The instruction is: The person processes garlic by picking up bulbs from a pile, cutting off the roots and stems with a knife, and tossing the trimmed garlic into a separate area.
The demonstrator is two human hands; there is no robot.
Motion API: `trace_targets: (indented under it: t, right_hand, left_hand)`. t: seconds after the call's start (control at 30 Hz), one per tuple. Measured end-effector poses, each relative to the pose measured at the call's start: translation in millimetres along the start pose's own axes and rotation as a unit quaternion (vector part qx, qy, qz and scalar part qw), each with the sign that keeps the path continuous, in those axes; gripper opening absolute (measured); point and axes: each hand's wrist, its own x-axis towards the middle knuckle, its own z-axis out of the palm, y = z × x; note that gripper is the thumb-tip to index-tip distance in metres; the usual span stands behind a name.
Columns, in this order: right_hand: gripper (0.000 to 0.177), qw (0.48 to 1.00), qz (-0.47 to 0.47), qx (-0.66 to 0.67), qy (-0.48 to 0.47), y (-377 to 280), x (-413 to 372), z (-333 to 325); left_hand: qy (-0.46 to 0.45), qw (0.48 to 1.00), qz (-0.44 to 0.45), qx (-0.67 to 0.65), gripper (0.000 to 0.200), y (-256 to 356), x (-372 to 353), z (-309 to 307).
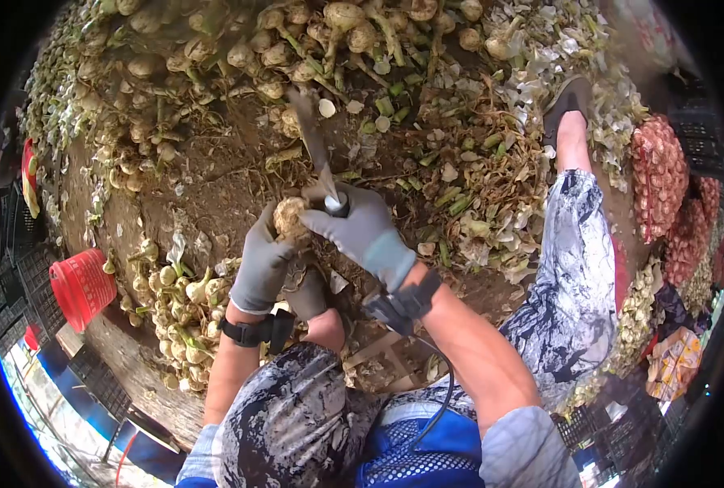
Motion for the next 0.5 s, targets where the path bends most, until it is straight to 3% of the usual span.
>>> trace_targets:
  t: [0.03,0.07,0.1,0.13,0.17,0.2,0.27,0.33,0.5]
  right_hand:
    - [0.034,0.994,-0.039,-0.1,0.032,4.5,-4.3,-1.9]
    - [0.034,0.994,-0.039,-0.101,0.032,3.9,-11.5,-5.1]
    - [0.031,0.953,-0.134,-0.269,0.035,0.1,-19.5,-9.4]
    - [0.029,0.875,-0.222,-0.428,0.036,-1.8,-25.7,-11.8]
    - [0.029,0.859,-0.237,-0.454,0.022,-1.0,-29.0,-11.6]
    - [0.029,0.859,-0.235,-0.456,0.02,-0.4,-30.0,-11.0]
    - [0.03,0.81,-0.227,-0.541,0.002,0.1,-30.0,-9.1]
    - [0.031,0.804,-0.241,-0.543,0.006,2.7,-27.3,-8.3]
    - [0.031,0.802,-0.229,-0.552,0.0,-0.2,-29.9,-5.9]
  left_hand:
    - [0.013,1.0,-0.004,0.014,0.047,-0.2,-2.7,0.3]
    - [0.013,1.0,-0.004,0.013,0.047,-0.8,-3.5,-4.2]
    - [-0.011,0.987,0.047,0.151,0.053,-4.0,-2.9,-12.0]
    - [-0.035,0.953,0.096,0.285,0.058,-12.1,-1.6,-20.8]
    - [0.02,0.954,0.168,0.248,0.067,-68.9,-2.7,-43.5]
    - [0.021,0.955,0.166,0.246,0.067,-62.2,-4.7,-39.1]
    - [0.021,0.964,0.104,0.244,0.076,-35.7,-8.6,-26.0]
    - [0.032,0.952,0.121,0.28,0.077,-36.7,-12.6,-28.2]
    - [0.043,0.978,0.027,0.2,0.082,-28.4,-15.2,-23.1]
